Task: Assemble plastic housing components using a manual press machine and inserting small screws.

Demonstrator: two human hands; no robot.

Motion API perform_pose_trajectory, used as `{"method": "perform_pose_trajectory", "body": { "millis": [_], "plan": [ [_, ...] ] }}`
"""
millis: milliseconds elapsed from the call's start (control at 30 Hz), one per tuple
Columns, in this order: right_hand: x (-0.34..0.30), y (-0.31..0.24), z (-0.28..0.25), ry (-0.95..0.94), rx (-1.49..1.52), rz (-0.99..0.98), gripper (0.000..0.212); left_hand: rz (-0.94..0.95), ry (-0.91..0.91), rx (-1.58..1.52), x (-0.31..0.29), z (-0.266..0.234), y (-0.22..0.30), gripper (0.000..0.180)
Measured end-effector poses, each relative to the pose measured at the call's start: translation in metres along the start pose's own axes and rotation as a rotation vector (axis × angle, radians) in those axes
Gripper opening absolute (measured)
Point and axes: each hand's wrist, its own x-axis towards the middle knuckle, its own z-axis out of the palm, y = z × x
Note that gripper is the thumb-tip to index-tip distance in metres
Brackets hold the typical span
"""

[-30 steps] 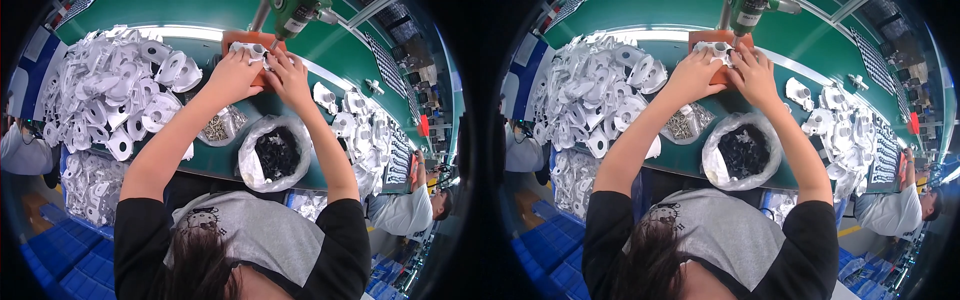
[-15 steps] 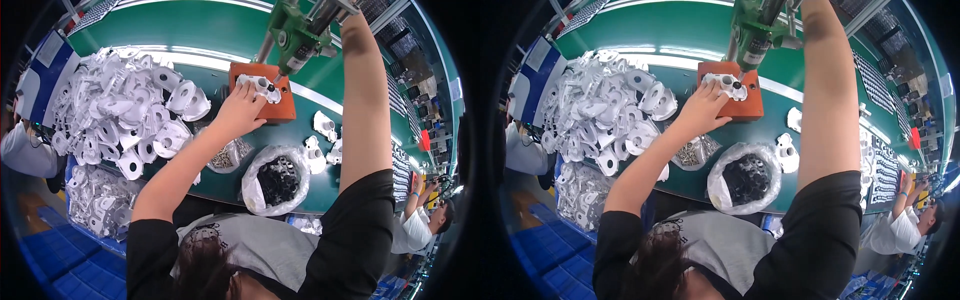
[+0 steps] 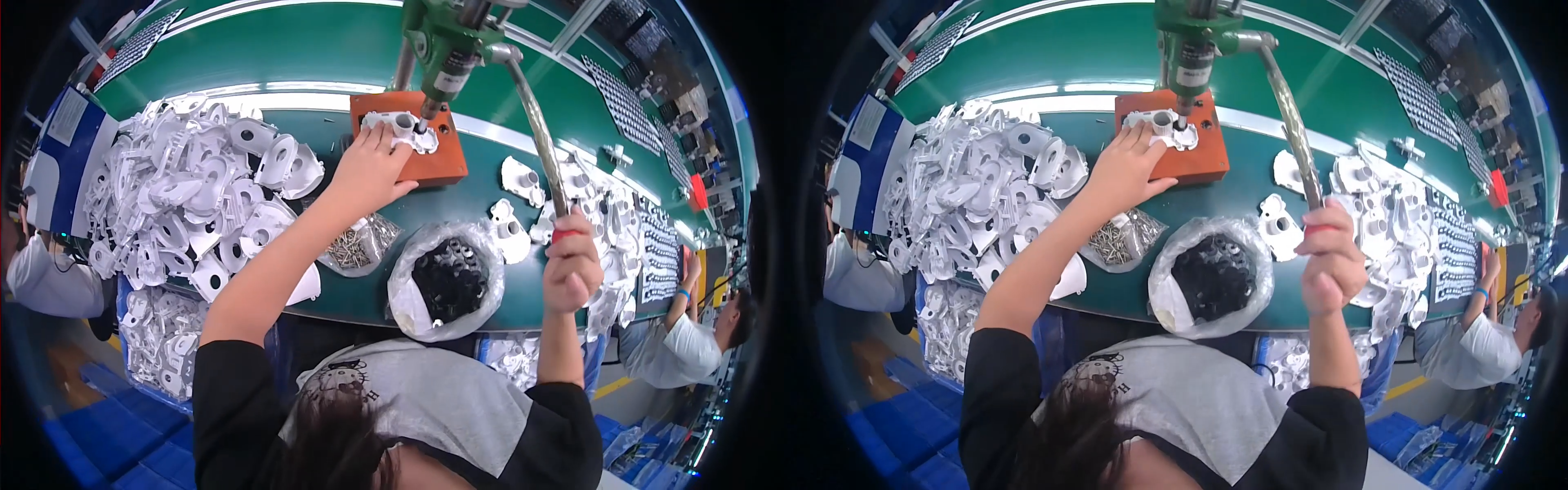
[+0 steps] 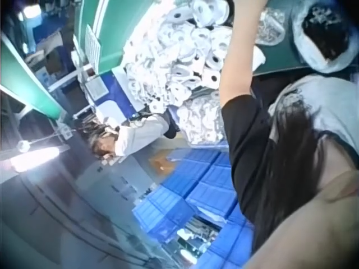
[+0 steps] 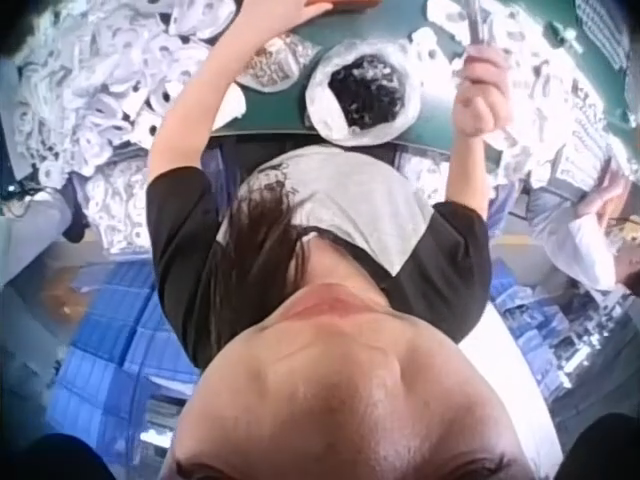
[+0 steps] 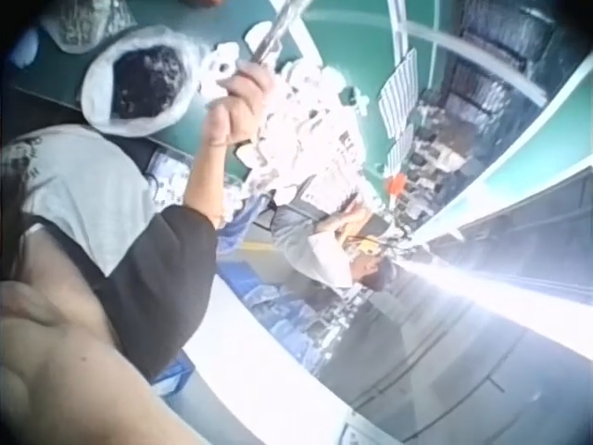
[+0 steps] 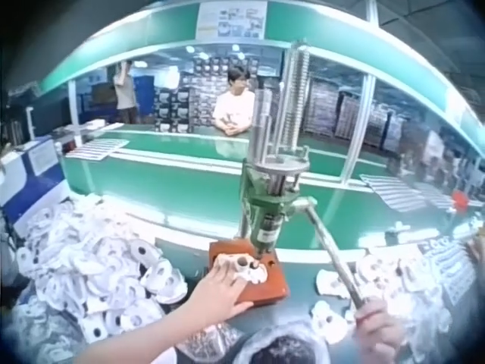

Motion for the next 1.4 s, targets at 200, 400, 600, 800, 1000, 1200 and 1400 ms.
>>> {"method": "perform_pose_trajectory", "body": {
  "millis": [200, 400, 600, 800, 1000, 1200, 1400],
  "plan": [
    [0.108, 0.039, -0.015, 0.169, 0.744, 0.003, 0.038, -0.351, -0.226, -0.277, 0.009, -0.028, -0.001, 0.061],
    [0.255, 0.113, 0.086, 0.175, 0.779, 0.513, 0.041, -0.141, 0.025, -0.003, 0.035, 0.012, -0.035, 0.055],
    [0.177, 0.176, 0.044, 0.087, 0.666, 0.929, 0.043, -0.146, -0.245, -0.241, 0.057, -0.022, -0.034, 0.05],
    [0.03, 0.136, -0.022, -0.396, -0.322, 0.739, 0.036, -0.429, -0.416, -0.192, 0.071, -0.045, -0.088, 0.05],
    [-0.036, 0.129, -0.031, -0.799, -0.878, 0.755, 0.054, -0.557, 0.15, -0.121, 0.072, 0.001, -0.145, 0.042],
    [-0.045, 0.138, -0.021, -0.737, -0.955, 0.702, 0.044, -0.539, 0.329, 0.035, 0.056, -0.015, -0.177, 0.054],
    [-0.039, 0.135, -0.021, -0.67, -0.92, 0.776, 0.029, -0.586, -0.328, -0.141, 0.021, -0.06, -0.139, 0.041]
  ]
}}
